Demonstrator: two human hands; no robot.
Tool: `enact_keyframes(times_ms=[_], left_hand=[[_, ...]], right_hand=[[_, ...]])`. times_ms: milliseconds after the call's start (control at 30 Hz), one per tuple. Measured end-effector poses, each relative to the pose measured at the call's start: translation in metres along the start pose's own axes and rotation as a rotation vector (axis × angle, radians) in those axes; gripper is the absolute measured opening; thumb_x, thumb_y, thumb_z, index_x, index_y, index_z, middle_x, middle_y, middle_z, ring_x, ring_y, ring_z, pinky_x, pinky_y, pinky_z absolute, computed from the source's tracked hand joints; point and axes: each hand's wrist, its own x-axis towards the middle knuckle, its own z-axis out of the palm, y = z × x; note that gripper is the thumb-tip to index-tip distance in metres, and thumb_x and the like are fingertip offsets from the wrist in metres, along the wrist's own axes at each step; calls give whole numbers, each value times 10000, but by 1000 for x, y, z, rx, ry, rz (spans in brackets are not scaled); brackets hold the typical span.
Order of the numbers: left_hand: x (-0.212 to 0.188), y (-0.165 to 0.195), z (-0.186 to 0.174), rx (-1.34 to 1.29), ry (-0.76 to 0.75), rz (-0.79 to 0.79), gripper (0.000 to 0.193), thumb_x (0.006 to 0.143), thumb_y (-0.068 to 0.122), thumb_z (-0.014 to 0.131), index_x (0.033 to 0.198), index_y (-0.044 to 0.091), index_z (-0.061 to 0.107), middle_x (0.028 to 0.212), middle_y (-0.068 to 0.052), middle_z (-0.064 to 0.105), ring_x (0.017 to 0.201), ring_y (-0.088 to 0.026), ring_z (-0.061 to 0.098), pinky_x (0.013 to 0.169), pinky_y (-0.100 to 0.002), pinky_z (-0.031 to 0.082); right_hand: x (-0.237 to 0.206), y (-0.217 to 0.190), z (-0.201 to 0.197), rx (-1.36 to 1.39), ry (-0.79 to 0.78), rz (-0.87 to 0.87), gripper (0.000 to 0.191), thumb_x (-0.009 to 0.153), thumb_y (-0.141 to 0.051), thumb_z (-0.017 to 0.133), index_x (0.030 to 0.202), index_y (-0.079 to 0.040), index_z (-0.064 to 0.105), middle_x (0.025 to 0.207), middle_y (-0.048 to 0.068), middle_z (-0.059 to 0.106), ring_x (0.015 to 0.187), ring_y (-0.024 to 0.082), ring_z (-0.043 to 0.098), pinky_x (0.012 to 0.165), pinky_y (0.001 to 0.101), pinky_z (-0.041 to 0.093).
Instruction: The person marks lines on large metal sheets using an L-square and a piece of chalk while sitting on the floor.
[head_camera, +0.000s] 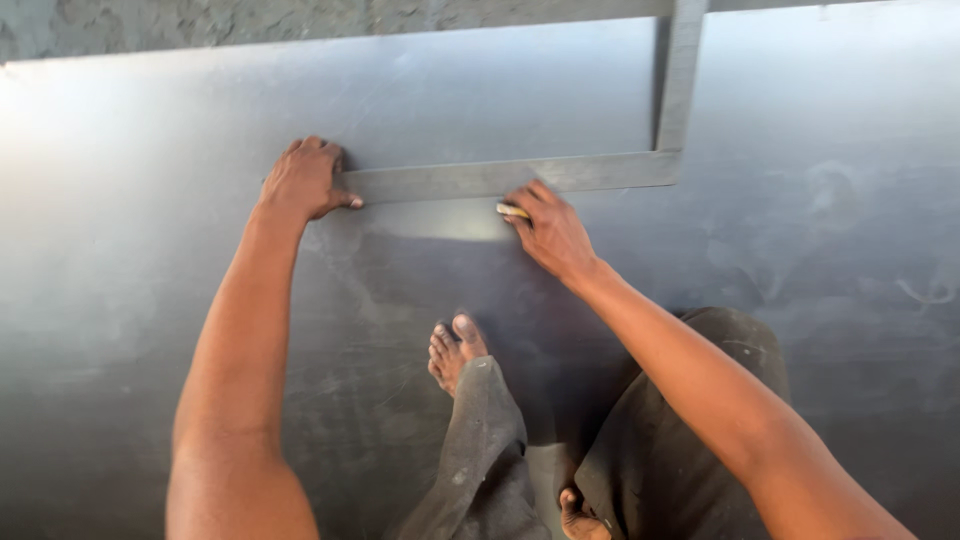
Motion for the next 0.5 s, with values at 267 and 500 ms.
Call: enact_keyframes(times_ms=[267,500], left_hand=[[10,-4,9,-91,-44,-187,595,578,335,973,1089,145,735,1234,9,662,1285,-236,541,1044,-458,500],[14,-12,20,-78,-25,-144,626,568,360,973,1100,136,730,1232,-4,659,1280,-244,535,1039,-461,490]], right_hand=[[18,-32,36,-18,39,71,124,913,-53,726,1024,-43,672,1031,95,648,834,342,679,694,435,530],[23,-38,39,-67,3,100,66,940,-55,709,984,-30,667,1043,103,645,826,338,683,697,440,537]])
